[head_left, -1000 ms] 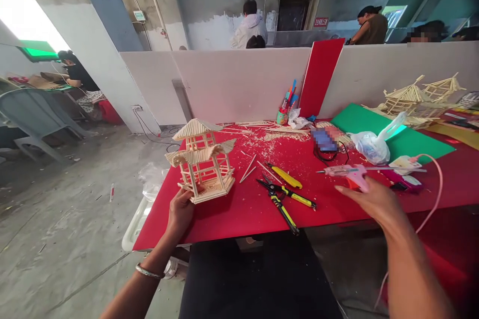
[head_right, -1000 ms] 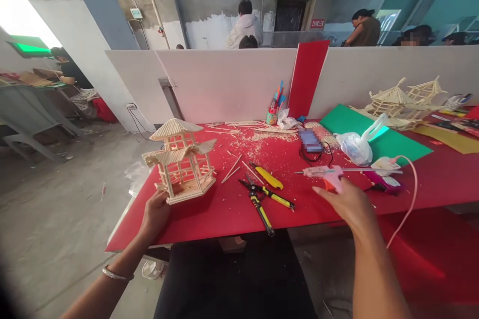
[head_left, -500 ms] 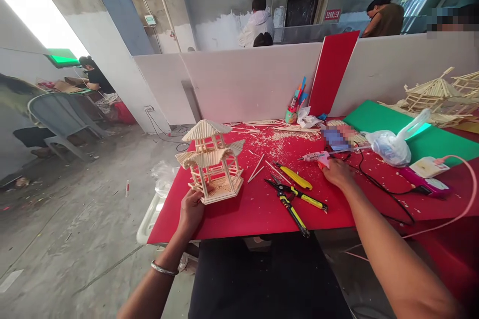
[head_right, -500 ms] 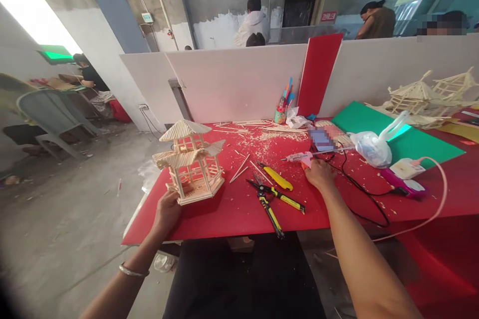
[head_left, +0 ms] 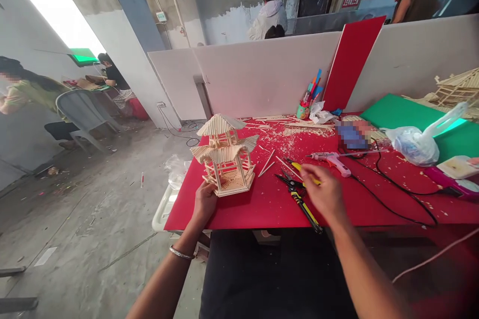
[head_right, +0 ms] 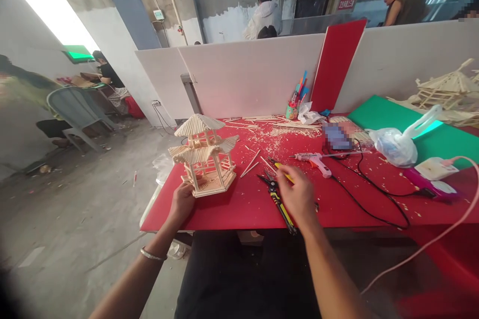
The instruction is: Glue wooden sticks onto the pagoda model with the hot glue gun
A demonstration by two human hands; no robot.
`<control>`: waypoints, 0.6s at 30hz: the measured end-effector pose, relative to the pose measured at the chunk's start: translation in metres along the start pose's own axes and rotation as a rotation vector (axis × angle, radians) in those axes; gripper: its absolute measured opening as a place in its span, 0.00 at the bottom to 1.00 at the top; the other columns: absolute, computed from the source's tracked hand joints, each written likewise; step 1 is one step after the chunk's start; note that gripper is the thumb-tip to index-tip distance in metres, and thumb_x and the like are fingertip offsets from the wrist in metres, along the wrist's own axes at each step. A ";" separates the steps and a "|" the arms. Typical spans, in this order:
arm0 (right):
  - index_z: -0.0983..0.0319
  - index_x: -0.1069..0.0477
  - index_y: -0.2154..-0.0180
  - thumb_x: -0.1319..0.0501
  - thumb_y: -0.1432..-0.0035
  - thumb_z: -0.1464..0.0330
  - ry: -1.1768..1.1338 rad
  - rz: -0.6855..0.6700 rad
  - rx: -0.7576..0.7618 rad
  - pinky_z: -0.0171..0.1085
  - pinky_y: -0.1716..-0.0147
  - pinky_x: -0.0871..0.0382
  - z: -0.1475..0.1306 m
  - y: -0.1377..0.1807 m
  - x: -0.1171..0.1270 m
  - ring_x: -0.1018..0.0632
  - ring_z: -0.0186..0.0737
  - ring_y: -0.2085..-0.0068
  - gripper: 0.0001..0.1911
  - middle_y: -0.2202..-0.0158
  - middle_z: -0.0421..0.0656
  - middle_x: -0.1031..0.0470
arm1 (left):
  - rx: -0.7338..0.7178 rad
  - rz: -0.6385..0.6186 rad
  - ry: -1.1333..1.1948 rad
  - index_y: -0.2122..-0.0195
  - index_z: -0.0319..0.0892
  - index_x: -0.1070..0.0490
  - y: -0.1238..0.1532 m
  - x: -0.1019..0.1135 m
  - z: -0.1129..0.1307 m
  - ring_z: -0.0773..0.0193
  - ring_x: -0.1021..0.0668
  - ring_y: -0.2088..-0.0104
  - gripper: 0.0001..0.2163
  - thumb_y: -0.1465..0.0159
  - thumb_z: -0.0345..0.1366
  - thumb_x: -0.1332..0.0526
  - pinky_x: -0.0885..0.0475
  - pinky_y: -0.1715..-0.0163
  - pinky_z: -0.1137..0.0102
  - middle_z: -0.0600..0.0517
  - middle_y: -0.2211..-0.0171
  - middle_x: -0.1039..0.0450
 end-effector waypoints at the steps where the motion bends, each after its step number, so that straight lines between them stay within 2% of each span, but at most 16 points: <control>1: 0.59 0.26 0.56 0.50 0.37 0.54 -0.081 -0.021 0.033 0.36 0.55 0.28 -0.019 0.011 -0.013 0.22 0.40 0.55 0.21 0.55 0.47 0.22 | -0.005 -0.001 -0.005 0.68 0.44 0.19 0.000 0.000 0.000 0.56 0.19 0.58 0.09 0.45 0.33 0.39 0.24 0.57 0.62 0.47 0.60 0.20; 4: 0.57 0.24 0.60 0.47 0.37 0.55 -0.283 -0.097 0.106 0.32 0.64 0.27 -0.067 0.040 -0.051 0.21 0.36 0.63 0.18 0.62 0.44 0.21 | -0.011 0.001 -0.014 0.67 0.43 0.19 -0.001 0.000 0.001 0.56 0.19 0.58 0.09 0.44 0.32 0.40 0.24 0.58 0.63 0.46 0.61 0.20; 7: 0.59 0.26 0.57 0.45 0.38 0.56 -0.413 -0.112 0.101 0.31 0.66 0.27 -0.090 0.056 -0.078 0.22 0.34 0.66 0.17 0.66 0.43 0.22 | -0.012 0.012 -0.013 0.67 0.43 0.20 -0.001 -0.001 0.001 0.57 0.19 0.60 0.10 0.45 0.30 0.41 0.25 0.60 0.65 0.47 0.61 0.20; 11: 0.60 0.30 0.60 0.42 0.39 0.55 -0.514 -0.096 0.031 0.31 0.68 0.27 -0.092 0.063 -0.096 0.22 0.33 0.69 0.15 0.68 0.42 0.22 | -0.009 0.019 -0.007 0.68 0.43 0.20 -0.001 -0.003 -0.001 0.57 0.19 0.60 0.09 0.45 0.29 0.41 0.25 0.60 0.65 0.47 0.62 0.20; 14: 0.60 0.33 0.65 0.39 0.43 0.54 -0.522 -0.069 -0.027 0.32 0.69 0.28 -0.084 0.065 -0.100 0.25 0.33 0.72 0.15 0.70 0.41 0.24 | -0.010 0.025 0.008 0.69 0.44 0.21 -0.001 -0.004 -0.001 0.58 0.20 0.61 0.09 0.44 0.30 0.41 0.26 0.61 0.66 0.47 0.62 0.21; 18: 0.60 0.30 0.65 0.38 0.45 0.54 -0.503 -0.082 -0.067 0.33 0.70 0.28 -0.078 0.066 -0.102 0.26 0.33 0.73 0.16 0.72 0.41 0.25 | -0.028 0.038 0.017 0.72 0.44 0.22 0.000 -0.004 0.004 0.58 0.20 0.63 0.08 0.44 0.31 0.41 0.26 0.63 0.67 0.48 0.65 0.21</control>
Point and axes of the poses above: each hand's wrist, its own y-axis away from the middle knuckle, its own x-axis out of the back of the hand, z = x × y, the point moved 6 cm from there along -y, towards the middle knuckle
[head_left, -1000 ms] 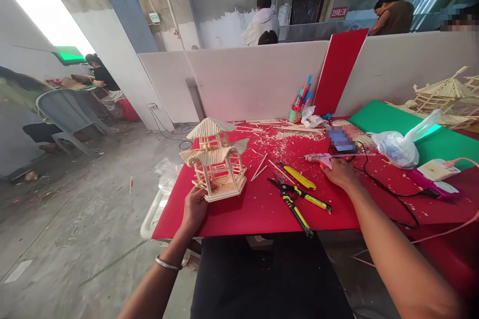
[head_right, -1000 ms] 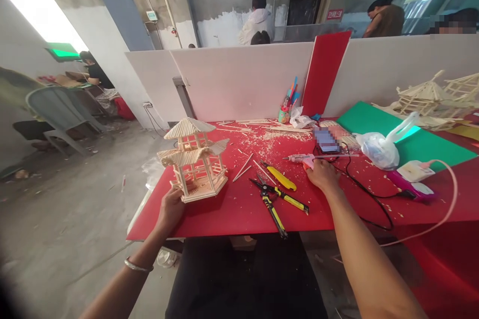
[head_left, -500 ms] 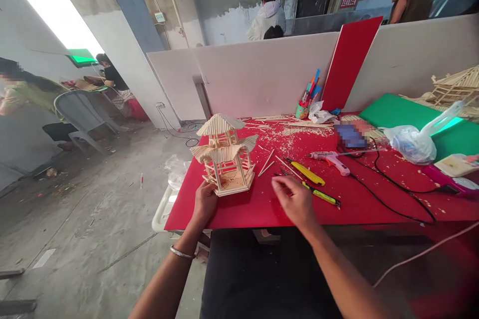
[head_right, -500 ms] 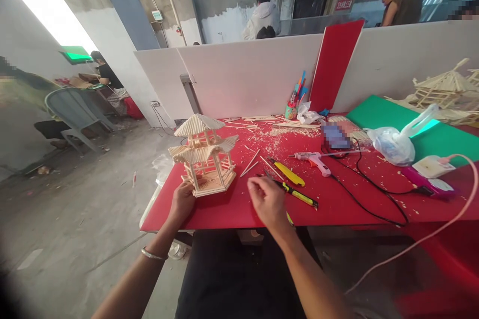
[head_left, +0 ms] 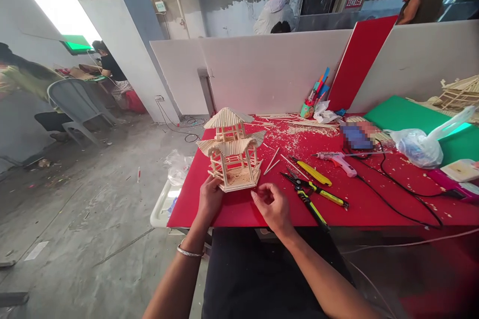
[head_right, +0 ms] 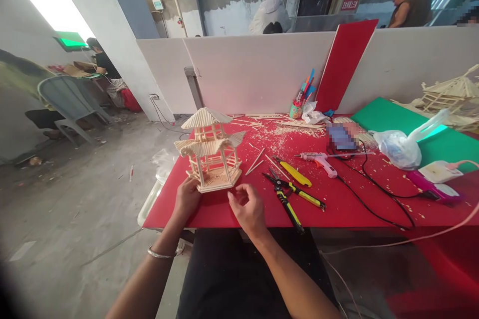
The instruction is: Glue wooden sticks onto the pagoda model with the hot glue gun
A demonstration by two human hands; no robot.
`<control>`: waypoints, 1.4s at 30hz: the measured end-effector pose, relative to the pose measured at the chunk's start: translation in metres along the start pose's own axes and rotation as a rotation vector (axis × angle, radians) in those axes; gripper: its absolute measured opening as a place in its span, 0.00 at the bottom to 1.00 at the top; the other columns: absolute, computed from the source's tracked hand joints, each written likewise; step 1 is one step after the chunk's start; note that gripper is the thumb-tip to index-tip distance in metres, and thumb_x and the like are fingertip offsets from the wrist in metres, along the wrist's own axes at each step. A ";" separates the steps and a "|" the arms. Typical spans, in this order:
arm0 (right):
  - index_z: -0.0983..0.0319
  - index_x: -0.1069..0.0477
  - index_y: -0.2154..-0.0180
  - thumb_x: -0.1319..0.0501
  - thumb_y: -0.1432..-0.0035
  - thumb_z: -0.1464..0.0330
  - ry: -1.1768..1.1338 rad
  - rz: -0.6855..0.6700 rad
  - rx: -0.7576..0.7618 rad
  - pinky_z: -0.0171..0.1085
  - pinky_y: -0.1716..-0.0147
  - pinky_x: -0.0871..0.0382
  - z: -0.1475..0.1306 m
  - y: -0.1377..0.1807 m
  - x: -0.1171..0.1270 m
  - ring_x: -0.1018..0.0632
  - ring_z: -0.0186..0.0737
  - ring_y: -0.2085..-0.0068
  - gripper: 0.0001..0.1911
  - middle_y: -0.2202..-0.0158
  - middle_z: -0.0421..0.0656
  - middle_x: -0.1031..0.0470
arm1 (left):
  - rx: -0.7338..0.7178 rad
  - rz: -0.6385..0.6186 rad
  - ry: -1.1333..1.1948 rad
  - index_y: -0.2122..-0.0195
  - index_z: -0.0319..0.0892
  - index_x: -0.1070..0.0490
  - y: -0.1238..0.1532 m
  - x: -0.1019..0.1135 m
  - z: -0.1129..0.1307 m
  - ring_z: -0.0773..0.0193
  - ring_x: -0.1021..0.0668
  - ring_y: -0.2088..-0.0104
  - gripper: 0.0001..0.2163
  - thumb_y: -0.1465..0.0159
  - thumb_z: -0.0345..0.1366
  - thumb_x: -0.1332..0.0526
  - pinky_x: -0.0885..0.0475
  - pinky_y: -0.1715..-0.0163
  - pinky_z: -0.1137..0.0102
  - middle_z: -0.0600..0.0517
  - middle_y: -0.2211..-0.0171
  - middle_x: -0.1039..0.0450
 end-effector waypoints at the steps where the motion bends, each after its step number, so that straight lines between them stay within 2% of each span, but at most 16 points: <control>1: 0.60 0.29 0.64 0.38 0.45 0.54 0.003 -0.011 -0.006 0.33 0.71 0.28 0.000 0.000 0.000 0.25 0.33 0.73 0.16 0.72 0.41 0.24 | 0.000 0.002 -0.004 0.72 0.44 0.22 0.000 0.000 0.001 0.59 0.20 0.64 0.08 0.44 0.31 0.41 0.27 0.64 0.68 0.48 0.65 0.22; 8: 0.59 0.22 0.65 0.45 0.40 0.56 0.026 -0.068 0.006 0.34 0.68 0.29 -0.006 -0.003 0.000 0.22 0.38 0.69 0.17 0.69 0.43 0.20 | -0.017 -0.002 -0.006 0.75 0.43 0.24 -0.001 0.000 0.006 0.60 0.21 0.65 0.07 0.45 0.31 0.42 0.27 0.66 0.69 0.49 0.67 0.22; 12: 0.58 0.22 0.68 0.43 0.42 0.59 0.065 -0.103 0.032 0.34 0.68 0.29 -0.004 0.000 0.003 0.22 0.38 0.69 0.14 0.70 0.42 0.21 | -0.007 -0.001 -0.010 0.76 0.43 0.24 -0.001 0.000 0.006 0.60 0.21 0.65 0.07 0.45 0.30 0.42 0.27 0.66 0.70 0.49 0.67 0.22; 14: 0.58 0.22 0.65 0.42 0.44 0.61 0.103 -0.083 0.040 0.36 0.64 0.28 -0.001 -0.001 0.007 0.22 0.40 0.66 0.12 0.67 0.43 0.21 | -0.002 -0.003 -0.012 0.77 0.43 0.25 0.000 0.000 0.007 0.60 0.21 0.66 0.07 0.46 0.29 0.42 0.27 0.66 0.70 0.49 0.68 0.23; 16: 0.59 0.22 0.58 0.43 0.45 0.62 0.134 -0.033 0.043 0.39 0.59 0.28 0.003 -0.003 0.014 0.22 0.42 0.61 0.15 0.62 0.46 0.21 | -0.001 -0.002 -0.008 0.76 0.43 0.24 0.000 0.000 0.007 0.60 0.21 0.65 0.08 0.46 0.29 0.42 0.27 0.66 0.70 0.49 0.67 0.22; 18: 0.60 0.23 0.56 0.44 0.43 0.61 0.144 0.004 0.046 0.39 0.58 0.29 0.005 -0.007 0.020 0.22 0.42 0.60 0.17 0.60 0.47 0.21 | -0.009 0.001 0.000 0.75 0.43 0.23 0.000 0.000 0.009 0.60 0.21 0.64 0.09 0.46 0.28 0.43 0.27 0.65 0.70 0.49 0.66 0.22; 23: 0.60 0.23 0.70 0.45 0.40 0.54 0.130 -0.007 0.044 0.35 0.65 0.30 0.003 -0.009 0.021 0.23 0.39 0.68 0.19 0.71 0.44 0.22 | -0.028 0.002 0.017 0.72 0.44 0.20 0.002 -0.002 0.009 0.60 0.20 0.64 0.10 0.46 0.27 0.42 0.27 0.66 0.71 0.49 0.65 0.21; 28: 0.61 0.24 0.59 0.42 0.41 0.53 0.068 -0.014 0.021 0.34 0.67 0.28 0.000 -0.004 0.015 0.22 0.38 0.67 0.20 0.64 0.46 0.20 | -0.036 -0.011 0.008 0.70 0.43 0.19 0.004 -0.006 0.004 0.58 0.20 0.64 0.10 0.45 0.26 0.41 0.26 0.66 0.70 0.47 0.65 0.21; 32: 0.63 0.27 0.52 0.39 0.43 0.52 0.014 -0.070 0.007 0.33 0.69 0.26 0.001 0.000 0.007 0.21 0.37 0.67 0.25 0.66 0.45 0.21 | -0.032 -0.042 -0.010 0.68 0.43 0.18 0.006 -0.007 0.002 0.55 0.19 0.61 0.10 0.45 0.27 0.39 0.25 0.63 0.68 0.45 0.62 0.21; 37: 0.62 0.26 0.51 0.36 0.46 0.52 0.008 -0.074 -0.008 0.37 0.61 0.25 0.008 0.000 0.004 0.20 0.40 0.64 0.26 0.61 0.47 0.19 | -0.063 -0.041 -0.028 0.67 0.44 0.18 0.008 -0.008 0.002 0.52 0.20 0.53 0.12 0.45 0.25 0.41 0.24 0.56 0.66 0.45 0.53 0.22; 42: 0.61 0.25 0.51 0.38 0.45 0.51 -0.008 -0.055 -0.042 0.39 0.57 0.25 0.014 -0.003 0.007 0.19 0.43 0.60 0.26 0.57 0.47 0.19 | -0.082 -0.047 -0.038 0.65 0.44 0.18 0.010 -0.009 0.005 0.54 0.19 0.56 0.11 0.44 0.28 0.40 0.24 0.59 0.66 0.45 0.55 0.21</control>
Point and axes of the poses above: each hand's wrist, its own y-axis away from the middle knuckle, its own x-axis out of the back of the hand, z = x × y, the point moved 6 cm from there along -y, towards the middle knuckle
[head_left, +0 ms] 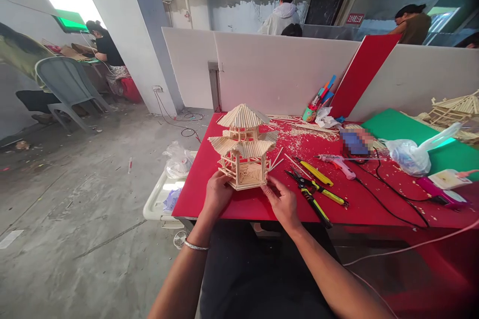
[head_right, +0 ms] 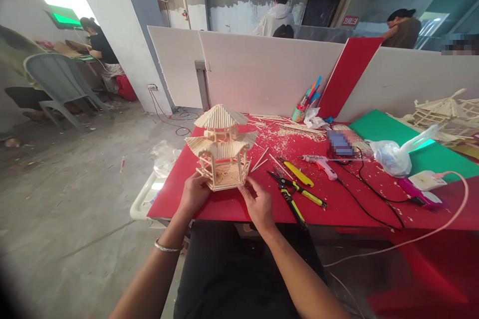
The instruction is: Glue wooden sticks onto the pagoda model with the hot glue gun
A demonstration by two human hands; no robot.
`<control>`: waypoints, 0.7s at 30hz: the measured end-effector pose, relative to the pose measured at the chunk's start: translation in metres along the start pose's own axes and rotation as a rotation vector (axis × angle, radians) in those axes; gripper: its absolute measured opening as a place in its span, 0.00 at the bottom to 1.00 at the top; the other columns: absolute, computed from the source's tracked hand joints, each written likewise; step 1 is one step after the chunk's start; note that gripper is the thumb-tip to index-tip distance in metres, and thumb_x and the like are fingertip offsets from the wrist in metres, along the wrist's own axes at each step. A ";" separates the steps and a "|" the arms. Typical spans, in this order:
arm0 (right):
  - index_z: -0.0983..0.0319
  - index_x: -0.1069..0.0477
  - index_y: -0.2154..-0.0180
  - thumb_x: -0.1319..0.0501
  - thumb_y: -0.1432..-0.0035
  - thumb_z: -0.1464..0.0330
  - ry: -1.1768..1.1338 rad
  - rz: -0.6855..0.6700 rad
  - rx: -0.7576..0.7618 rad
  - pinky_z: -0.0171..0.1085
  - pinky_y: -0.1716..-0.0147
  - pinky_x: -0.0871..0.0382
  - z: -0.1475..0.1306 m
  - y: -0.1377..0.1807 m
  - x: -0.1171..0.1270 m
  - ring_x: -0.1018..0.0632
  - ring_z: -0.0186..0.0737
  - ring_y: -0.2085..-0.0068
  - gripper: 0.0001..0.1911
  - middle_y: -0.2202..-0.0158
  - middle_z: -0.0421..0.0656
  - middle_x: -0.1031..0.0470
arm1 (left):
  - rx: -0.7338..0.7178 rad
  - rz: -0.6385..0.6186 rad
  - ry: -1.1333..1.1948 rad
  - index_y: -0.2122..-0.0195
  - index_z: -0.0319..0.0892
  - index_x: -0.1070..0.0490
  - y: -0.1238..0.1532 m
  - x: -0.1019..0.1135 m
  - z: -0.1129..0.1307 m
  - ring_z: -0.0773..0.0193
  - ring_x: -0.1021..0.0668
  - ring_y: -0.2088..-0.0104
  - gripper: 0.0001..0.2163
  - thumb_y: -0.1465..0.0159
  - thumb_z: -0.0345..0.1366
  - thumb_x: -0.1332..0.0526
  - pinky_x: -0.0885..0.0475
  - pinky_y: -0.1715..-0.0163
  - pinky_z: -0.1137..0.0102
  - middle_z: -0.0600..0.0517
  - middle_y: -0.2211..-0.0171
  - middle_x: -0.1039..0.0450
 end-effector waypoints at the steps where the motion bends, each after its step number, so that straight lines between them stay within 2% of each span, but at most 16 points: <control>1: 0.60 0.25 0.50 0.38 0.44 0.51 -0.007 0.000 -0.006 0.39 0.57 0.24 0.001 0.000 0.000 0.19 0.43 0.59 0.26 0.56 0.47 0.20 | -0.001 -0.001 0.000 0.64 0.43 0.18 0.000 0.000 0.001 0.55 0.19 0.57 0.11 0.44 0.28 0.40 0.24 0.60 0.67 0.45 0.56 0.21; 9: 0.57 0.24 0.51 0.38 0.45 0.50 -0.070 0.000 -0.021 0.41 0.53 0.25 0.004 -0.006 -0.004 0.20 0.47 0.52 0.25 0.53 0.46 0.21 | -0.020 0.014 -0.009 0.68 0.41 0.20 0.000 0.008 0.013 0.61 0.20 0.66 0.11 0.46 0.25 0.42 0.26 0.68 0.71 0.47 0.65 0.22; 14: 0.57 0.25 0.50 0.39 0.44 0.51 -0.093 -0.005 -0.028 0.41 0.55 0.25 0.005 -0.008 -0.007 0.20 0.46 0.54 0.25 0.53 0.46 0.21 | -0.002 0.056 0.091 0.66 0.42 0.20 0.001 0.017 0.020 0.61 0.20 0.62 0.13 0.47 0.25 0.43 0.27 0.62 0.72 0.49 0.62 0.21; 18: 0.57 0.24 0.51 0.38 0.45 0.51 -0.088 0.004 -0.033 0.39 0.56 0.25 0.005 -0.007 -0.007 0.20 0.45 0.56 0.25 0.54 0.46 0.20 | 0.119 0.043 0.187 0.67 0.40 0.20 0.003 0.022 0.015 0.60 0.20 0.63 0.16 0.50 0.27 0.47 0.27 0.64 0.72 0.49 0.64 0.20; 21: 0.58 0.24 0.52 0.37 0.46 0.51 -0.087 0.014 -0.036 0.39 0.56 0.25 0.005 -0.006 -0.007 0.20 0.44 0.58 0.25 0.55 0.46 0.20 | 0.284 0.130 0.256 0.72 0.40 0.20 0.005 0.028 0.001 0.58 0.20 0.62 0.15 0.53 0.30 0.47 0.26 0.61 0.70 0.49 0.66 0.19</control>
Point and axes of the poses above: each hand's wrist, its own y-axis away from the middle knuckle, its own x-axis out of the back of the hand, z = x × y, the point moved 6 cm from there along -y, towards the middle knuckle
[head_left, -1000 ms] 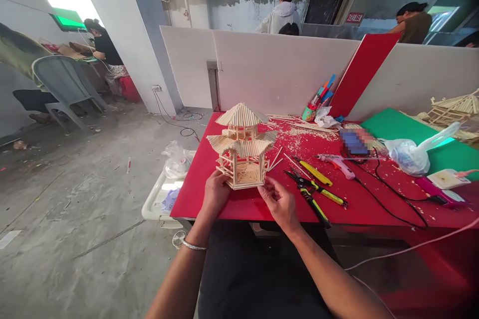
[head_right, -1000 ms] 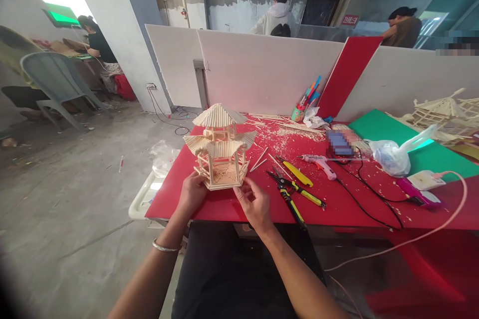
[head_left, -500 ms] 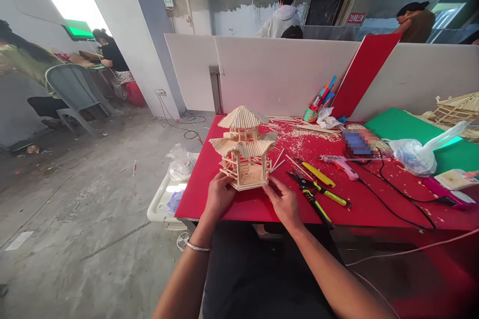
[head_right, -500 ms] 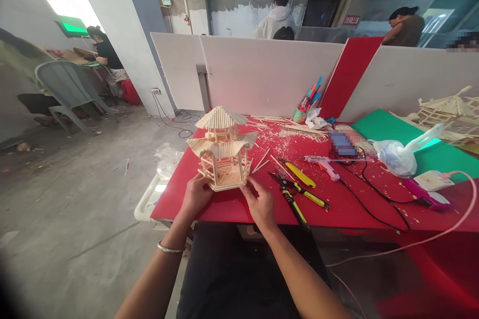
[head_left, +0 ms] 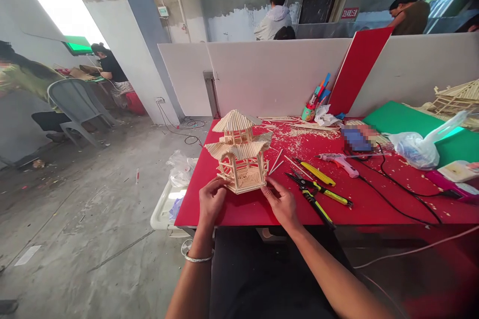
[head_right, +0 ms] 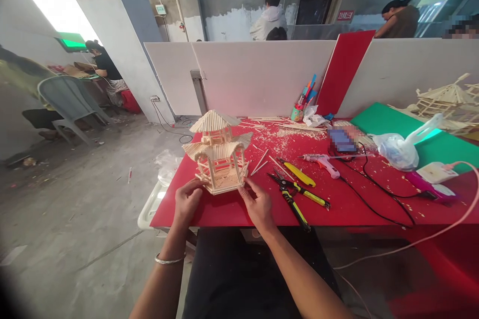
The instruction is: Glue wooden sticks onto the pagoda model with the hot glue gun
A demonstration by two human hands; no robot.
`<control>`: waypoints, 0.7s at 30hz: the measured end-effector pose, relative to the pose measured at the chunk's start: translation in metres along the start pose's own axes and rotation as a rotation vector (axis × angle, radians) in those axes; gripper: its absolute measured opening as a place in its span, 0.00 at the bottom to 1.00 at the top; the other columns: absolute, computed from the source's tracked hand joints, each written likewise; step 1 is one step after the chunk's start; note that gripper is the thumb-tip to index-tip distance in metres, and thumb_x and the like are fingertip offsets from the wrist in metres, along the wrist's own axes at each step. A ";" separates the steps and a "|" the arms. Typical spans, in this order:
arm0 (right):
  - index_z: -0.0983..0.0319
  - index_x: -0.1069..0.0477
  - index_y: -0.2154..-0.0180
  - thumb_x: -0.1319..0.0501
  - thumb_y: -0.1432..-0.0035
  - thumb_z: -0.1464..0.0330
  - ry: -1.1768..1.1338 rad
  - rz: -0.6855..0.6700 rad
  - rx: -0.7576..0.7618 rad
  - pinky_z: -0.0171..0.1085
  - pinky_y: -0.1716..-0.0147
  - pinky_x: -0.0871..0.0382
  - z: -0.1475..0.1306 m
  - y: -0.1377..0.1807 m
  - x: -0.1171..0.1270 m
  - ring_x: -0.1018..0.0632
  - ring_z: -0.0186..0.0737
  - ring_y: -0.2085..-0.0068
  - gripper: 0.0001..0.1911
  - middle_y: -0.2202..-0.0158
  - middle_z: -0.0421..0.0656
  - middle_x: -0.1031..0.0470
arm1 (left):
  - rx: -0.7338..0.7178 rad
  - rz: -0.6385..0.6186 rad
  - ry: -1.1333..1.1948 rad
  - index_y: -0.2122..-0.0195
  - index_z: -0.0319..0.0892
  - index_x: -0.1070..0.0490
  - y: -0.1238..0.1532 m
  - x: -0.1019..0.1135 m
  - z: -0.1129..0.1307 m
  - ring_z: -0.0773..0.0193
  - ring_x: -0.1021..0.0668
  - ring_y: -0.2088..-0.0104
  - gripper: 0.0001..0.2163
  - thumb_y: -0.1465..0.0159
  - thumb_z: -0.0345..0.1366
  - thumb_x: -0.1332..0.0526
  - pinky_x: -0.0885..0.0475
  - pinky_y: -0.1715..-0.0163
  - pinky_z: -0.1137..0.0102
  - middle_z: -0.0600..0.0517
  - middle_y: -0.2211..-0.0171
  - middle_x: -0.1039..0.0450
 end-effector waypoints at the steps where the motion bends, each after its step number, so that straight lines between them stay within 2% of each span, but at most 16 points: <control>1: 0.58 0.24 0.52 0.37 0.46 0.51 -0.001 0.000 -0.001 0.39 0.57 0.25 0.000 0.000 0.000 0.19 0.43 0.58 0.25 0.55 0.46 0.20 | 0.063 0.059 0.010 0.73 0.40 0.21 -0.001 0.004 -0.006 0.57 0.20 0.61 0.14 0.53 0.31 0.47 0.26 0.60 0.69 0.49 0.67 0.19; 4: 0.58 0.24 0.52 0.37 0.46 0.52 -0.003 0.001 -0.004 0.39 0.57 0.25 -0.002 0.002 -0.001 0.19 0.43 0.60 0.24 0.57 0.46 0.19 | 0.215 0.200 0.002 0.72 0.40 0.21 -0.001 0.010 -0.023 0.57 0.19 0.65 0.14 0.52 0.34 0.46 0.25 0.64 0.69 0.49 0.69 0.19; 6: 0.59 0.24 0.52 0.37 0.45 0.52 -0.002 0.007 -0.003 0.39 0.57 0.25 -0.004 0.002 0.000 0.19 0.43 0.60 0.24 0.57 0.47 0.19 | 0.257 0.238 -0.018 0.71 0.39 0.22 -0.001 0.011 -0.028 0.59 0.19 0.70 0.14 0.51 0.35 0.47 0.25 0.70 0.69 0.49 0.71 0.20; 9: 0.59 0.24 0.52 0.38 0.45 0.52 -0.006 0.005 0.005 0.40 0.57 0.25 -0.007 0.003 -0.001 0.19 0.43 0.60 0.24 0.57 0.47 0.19 | 0.265 0.231 -0.063 0.72 0.40 0.21 -0.002 0.011 -0.025 0.60 0.21 0.73 0.14 0.51 0.35 0.46 0.28 0.73 0.71 0.51 0.75 0.21; 15: 0.59 0.24 0.52 0.38 0.45 0.53 -0.004 -0.003 0.011 0.39 0.58 0.24 -0.009 0.005 0.000 0.19 0.43 0.60 0.24 0.57 0.46 0.19 | 0.207 0.140 -0.174 0.72 0.42 0.19 -0.004 0.009 -0.009 0.61 0.21 0.69 0.13 0.49 0.33 0.45 0.30 0.69 0.74 0.54 0.74 0.20; 21: 0.58 0.24 0.51 0.39 0.44 0.53 0.006 -0.019 0.014 0.41 0.56 0.25 -0.008 0.005 -0.001 0.19 0.45 0.57 0.23 0.55 0.46 0.20 | 0.198 0.101 -0.201 0.70 0.40 0.19 -0.004 0.006 -0.010 0.61 0.21 0.69 0.14 0.48 0.33 0.46 0.31 0.71 0.75 0.53 0.75 0.20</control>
Point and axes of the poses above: each hand's wrist, its own y-axis away from the middle knuckle, its own x-axis out of the back of the hand, z = x × y, the point moved 6 cm from there along -y, towards the middle knuckle
